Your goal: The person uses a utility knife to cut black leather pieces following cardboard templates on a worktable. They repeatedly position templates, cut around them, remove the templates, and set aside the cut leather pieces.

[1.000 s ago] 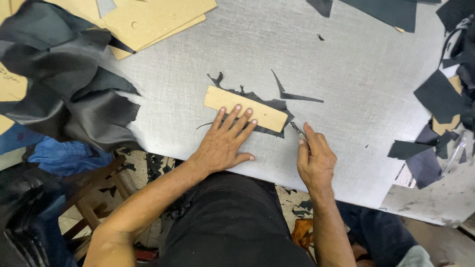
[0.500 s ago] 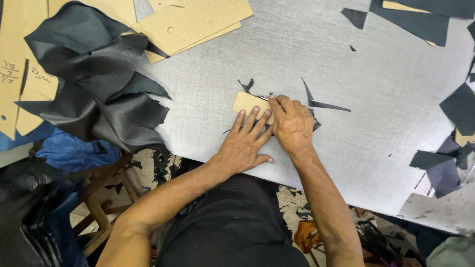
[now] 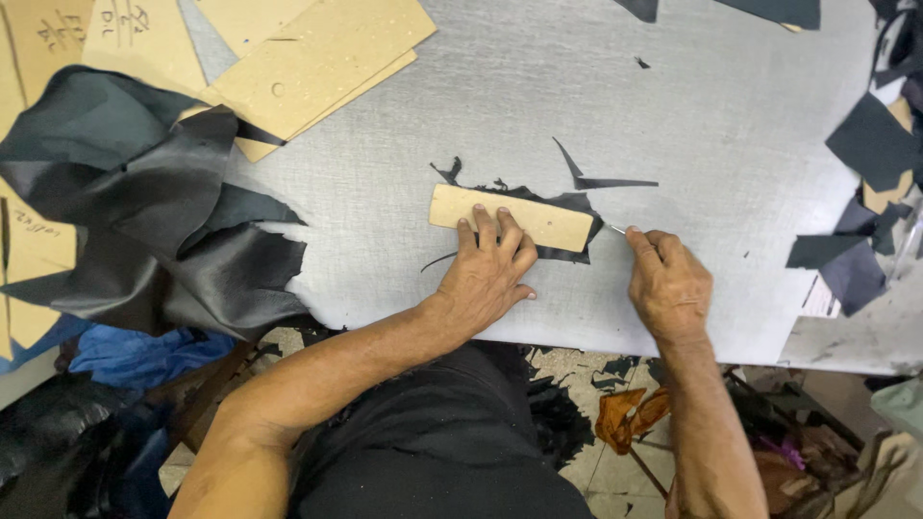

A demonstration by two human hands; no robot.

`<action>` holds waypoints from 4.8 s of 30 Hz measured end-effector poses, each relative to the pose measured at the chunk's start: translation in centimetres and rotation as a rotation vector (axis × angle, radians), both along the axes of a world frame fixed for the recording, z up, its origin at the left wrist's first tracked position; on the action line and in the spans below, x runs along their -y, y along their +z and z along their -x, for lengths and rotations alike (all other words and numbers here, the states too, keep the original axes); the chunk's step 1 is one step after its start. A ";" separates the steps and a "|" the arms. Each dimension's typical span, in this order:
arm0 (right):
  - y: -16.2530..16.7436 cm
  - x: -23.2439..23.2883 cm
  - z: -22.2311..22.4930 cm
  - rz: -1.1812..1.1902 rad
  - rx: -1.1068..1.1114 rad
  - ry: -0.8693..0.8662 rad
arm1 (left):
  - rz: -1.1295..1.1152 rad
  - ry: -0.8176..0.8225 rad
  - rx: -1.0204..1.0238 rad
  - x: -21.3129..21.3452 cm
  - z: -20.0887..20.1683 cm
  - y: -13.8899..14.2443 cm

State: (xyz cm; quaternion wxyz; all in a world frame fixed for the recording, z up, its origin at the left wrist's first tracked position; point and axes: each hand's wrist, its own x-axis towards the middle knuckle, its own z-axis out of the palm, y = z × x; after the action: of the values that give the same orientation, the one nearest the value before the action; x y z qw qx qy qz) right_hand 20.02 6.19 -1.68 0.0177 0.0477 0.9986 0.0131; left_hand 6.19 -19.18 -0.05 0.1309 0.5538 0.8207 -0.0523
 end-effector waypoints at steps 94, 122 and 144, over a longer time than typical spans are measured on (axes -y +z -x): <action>-1.3 10.9 5.4 0.529 -0.063 -1.034 | -0.854 0.418 0.323 4.4 9.2 -4.3; 0.6 -14.8 -9.5 0.752 -0.582 -0.394 | -0.693 -0.059 0.329 -27.0 -4.4 4.6; 1.2 -12.6 -12.0 0.799 -0.229 -0.908 | -0.074 0.521 0.742 -22.9 -9.4 1.0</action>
State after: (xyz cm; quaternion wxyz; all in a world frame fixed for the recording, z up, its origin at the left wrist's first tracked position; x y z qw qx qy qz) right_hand 32.00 18.83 -0.43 -0.0695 0.4589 0.8019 -0.3762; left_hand 15.61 3.68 0.94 0.4050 0.3145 0.8316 0.2136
